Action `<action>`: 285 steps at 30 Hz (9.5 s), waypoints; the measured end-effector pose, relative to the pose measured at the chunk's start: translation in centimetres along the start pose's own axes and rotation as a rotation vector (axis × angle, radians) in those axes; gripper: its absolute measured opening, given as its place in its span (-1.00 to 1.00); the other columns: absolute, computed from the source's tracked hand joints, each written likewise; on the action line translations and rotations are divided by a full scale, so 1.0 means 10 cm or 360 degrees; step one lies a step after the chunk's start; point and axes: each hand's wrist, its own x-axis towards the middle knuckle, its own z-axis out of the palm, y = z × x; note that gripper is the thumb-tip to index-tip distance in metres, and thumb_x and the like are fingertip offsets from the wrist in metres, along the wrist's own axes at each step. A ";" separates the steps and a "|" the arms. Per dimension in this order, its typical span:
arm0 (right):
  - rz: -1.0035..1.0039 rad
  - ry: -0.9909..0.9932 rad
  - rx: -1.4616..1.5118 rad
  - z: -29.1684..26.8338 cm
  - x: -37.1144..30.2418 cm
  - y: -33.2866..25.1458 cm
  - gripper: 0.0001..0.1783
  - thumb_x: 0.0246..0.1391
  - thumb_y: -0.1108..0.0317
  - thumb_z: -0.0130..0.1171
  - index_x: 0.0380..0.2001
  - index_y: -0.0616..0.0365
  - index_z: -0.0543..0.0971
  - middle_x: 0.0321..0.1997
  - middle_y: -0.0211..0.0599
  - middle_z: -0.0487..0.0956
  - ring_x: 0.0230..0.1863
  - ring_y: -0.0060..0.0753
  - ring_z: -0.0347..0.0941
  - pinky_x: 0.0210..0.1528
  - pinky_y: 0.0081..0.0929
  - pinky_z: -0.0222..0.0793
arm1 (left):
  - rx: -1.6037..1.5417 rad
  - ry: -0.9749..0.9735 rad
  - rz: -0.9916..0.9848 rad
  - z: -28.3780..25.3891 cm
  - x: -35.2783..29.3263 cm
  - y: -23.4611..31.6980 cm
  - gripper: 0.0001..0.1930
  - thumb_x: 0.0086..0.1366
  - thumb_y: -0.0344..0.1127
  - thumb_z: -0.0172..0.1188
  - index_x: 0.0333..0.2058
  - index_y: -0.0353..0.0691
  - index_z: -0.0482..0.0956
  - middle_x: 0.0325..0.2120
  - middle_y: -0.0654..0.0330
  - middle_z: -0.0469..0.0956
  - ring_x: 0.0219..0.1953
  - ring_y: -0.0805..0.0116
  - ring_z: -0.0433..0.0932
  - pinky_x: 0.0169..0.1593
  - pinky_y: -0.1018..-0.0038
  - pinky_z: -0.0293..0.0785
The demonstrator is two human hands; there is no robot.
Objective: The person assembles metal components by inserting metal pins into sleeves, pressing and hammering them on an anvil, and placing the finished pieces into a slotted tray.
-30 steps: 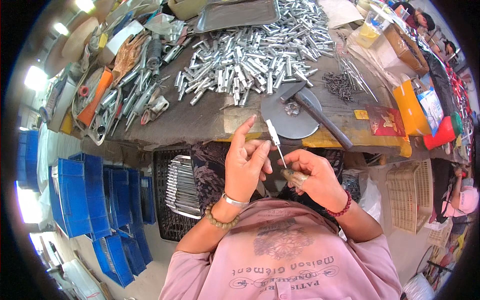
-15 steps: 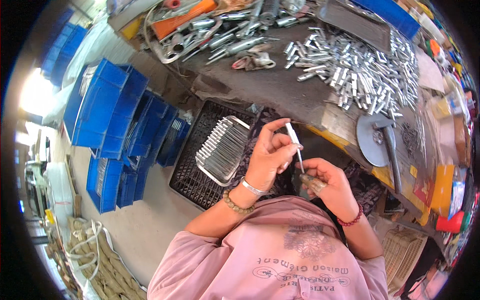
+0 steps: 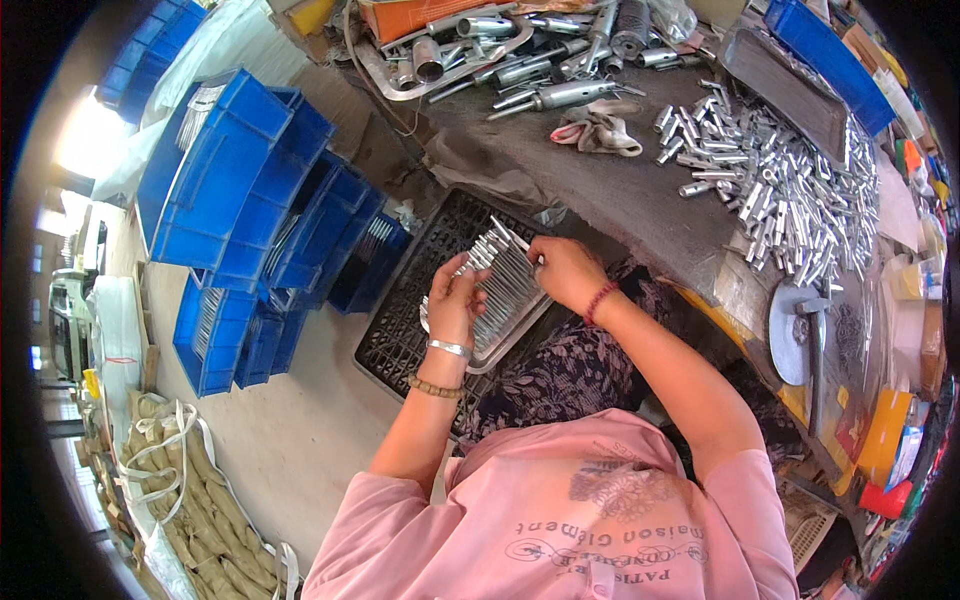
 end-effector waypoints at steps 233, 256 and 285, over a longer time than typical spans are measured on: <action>0.0064 0.1503 -0.0643 -2.00 -3.20 0.25 -0.32 -0.12 0.59 0.37 0.18 -0.04 0.69 -0.19 -0.22 0.58 -0.22 -0.09 0.61 -0.22 -0.26 0.55 | 0.1466 -0.1711 0.1890 2.82 -1.26 0.35 -0.80 0.21 -0.47 0.44 -0.17 -0.19 0.76 -0.30 0.15 0.58 -0.27 0.14 0.62 -0.21 0.32 0.53; 0.0217 0.1254 -0.0373 -2.09 -3.13 0.30 -0.34 -0.06 0.61 0.31 0.18 -0.06 0.71 -0.20 -0.22 0.56 -0.28 -0.12 0.59 -0.21 -0.21 0.56 | 0.1504 -0.1696 0.1867 2.81 -1.26 0.37 -0.78 0.21 -0.46 0.46 -0.14 -0.20 0.79 -0.32 0.16 0.58 -0.29 0.18 0.62 -0.22 0.36 0.53; 0.0686 0.0588 0.1606 -1.39 -3.07 0.03 -0.64 0.27 0.53 0.24 0.13 0.22 0.59 -0.40 -0.49 0.62 -0.41 -0.76 0.48 -0.39 -0.63 0.42 | 0.0531 -0.1514 -0.0133 2.32 -1.74 0.11 -0.23 0.50 -0.41 0.22 0.55 -0.19 0.02 -0.22 0.09 0.71 -0.48 0.58 0.59 -0.49 0.67 0.47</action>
